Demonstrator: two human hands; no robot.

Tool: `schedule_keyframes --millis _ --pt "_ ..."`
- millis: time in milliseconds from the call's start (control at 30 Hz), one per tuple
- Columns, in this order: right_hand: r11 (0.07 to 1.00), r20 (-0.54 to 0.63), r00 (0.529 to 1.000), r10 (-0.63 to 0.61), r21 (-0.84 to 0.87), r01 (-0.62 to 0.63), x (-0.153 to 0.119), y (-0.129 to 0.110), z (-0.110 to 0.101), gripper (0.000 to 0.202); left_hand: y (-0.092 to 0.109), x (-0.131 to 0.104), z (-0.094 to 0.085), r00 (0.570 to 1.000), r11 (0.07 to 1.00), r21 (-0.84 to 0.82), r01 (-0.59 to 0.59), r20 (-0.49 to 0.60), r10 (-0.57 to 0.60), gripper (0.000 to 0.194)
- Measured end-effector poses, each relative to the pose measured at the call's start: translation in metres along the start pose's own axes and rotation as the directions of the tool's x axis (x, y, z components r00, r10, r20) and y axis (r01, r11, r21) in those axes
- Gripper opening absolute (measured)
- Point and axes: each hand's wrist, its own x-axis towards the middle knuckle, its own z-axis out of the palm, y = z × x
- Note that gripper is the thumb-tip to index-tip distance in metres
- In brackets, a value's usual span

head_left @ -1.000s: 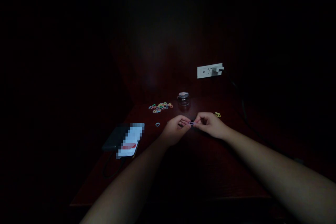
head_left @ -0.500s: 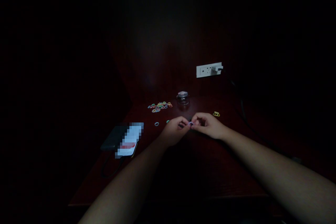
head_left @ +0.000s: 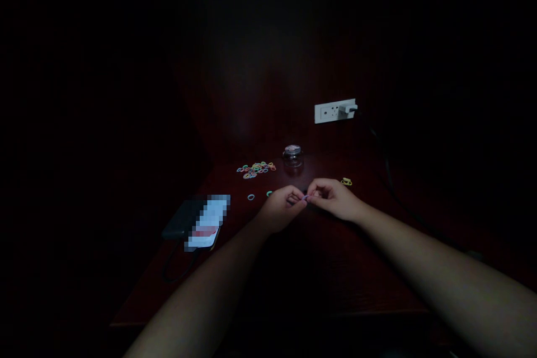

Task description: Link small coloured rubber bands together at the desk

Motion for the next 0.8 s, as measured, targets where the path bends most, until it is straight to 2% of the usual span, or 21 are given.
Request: schedule_keyframes --millis 133,267,500,700,800 --pt "1.0 -0.022 1.0 -0.005 0.009 0.005 0.0 0.0012 -0.0007 0.027 0.0009 -0.0002 -0.0008 1.0 0.999 -0.04 0.027 0.006 -0.027 0.019" --pt "0.999 -0.045 0.999 -0.004 0.041 0.006 0.0014 0.0018 -0.0023 0.027 0.0039 -0.0021 -0.002 0.996 0.994 -0.08 0.075 0.056 -0.07 0.018" --pt "0.998 -0.119 0.993 -0.003 0.062 0.011 0.003 0.0 -0.0075 0.028 0.0079 -0.0047 -0.0054 0.99 0.997 -0.006 0.075 0.122 -0.073 0.018" --pt "0.999 -0.011 1.0 0.017 0.049 -0.016 0.0014 0.0049 -0.0039 0.028 0.0076 -0.0041 -0.0043 0.992 0.998 0.013 0.065 0.107 -0.066 0.019" --pt "0.999 -0.035 0.999 0.011 0.038 -0.009 0.0026 0.0076 -0.0059 0.029 0.0076 -0.0045 -0.004 0.991 0.997 0.024 0.068 0.112 -0.07 0.018"
